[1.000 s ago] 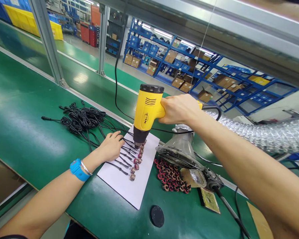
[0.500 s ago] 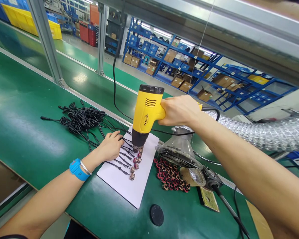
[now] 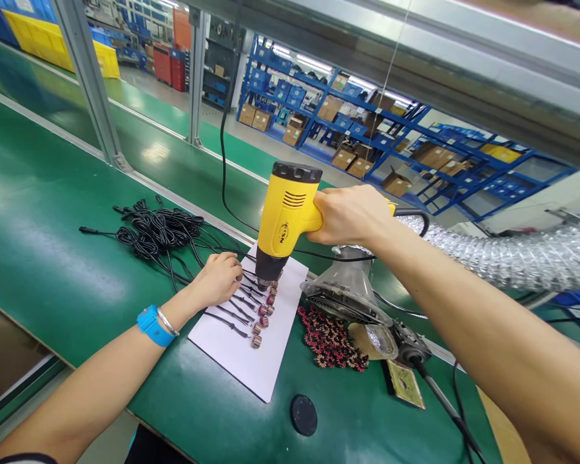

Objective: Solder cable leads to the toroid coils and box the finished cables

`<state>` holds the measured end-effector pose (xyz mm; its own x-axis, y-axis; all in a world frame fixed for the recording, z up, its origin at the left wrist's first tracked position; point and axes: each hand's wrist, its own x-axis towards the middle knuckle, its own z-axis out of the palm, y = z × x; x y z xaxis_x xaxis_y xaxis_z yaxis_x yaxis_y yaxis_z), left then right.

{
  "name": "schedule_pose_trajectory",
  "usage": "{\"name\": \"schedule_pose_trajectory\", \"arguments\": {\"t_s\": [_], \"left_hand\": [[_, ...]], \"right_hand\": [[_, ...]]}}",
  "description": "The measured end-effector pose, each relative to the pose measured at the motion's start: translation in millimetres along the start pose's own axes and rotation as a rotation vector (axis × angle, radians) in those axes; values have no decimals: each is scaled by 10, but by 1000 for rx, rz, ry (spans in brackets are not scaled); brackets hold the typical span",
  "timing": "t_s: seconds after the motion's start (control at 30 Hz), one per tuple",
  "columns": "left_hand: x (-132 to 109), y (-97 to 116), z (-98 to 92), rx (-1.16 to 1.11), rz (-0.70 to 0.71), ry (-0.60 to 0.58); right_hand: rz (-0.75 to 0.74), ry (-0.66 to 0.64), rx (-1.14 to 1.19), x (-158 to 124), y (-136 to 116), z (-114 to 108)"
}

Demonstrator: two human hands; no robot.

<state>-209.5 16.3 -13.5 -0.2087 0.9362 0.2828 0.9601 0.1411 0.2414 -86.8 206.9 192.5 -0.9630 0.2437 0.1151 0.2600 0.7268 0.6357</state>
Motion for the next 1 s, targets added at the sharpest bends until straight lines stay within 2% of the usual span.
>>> {"name": "schedule_pose_trajectory", "arguments": {"t_s": [0.43,0.77,1.0], "left_hand": [[80,-27,188,0,-79,9],[40,46,-108,-10,-68,-40],[-14,-53,-295,0,-133,-193]], "right_hand": [[-12,15,10,-88,-16,44],[-15,16,9,-123,-10,31],[-22,5,20,-99,-49,29]]}}
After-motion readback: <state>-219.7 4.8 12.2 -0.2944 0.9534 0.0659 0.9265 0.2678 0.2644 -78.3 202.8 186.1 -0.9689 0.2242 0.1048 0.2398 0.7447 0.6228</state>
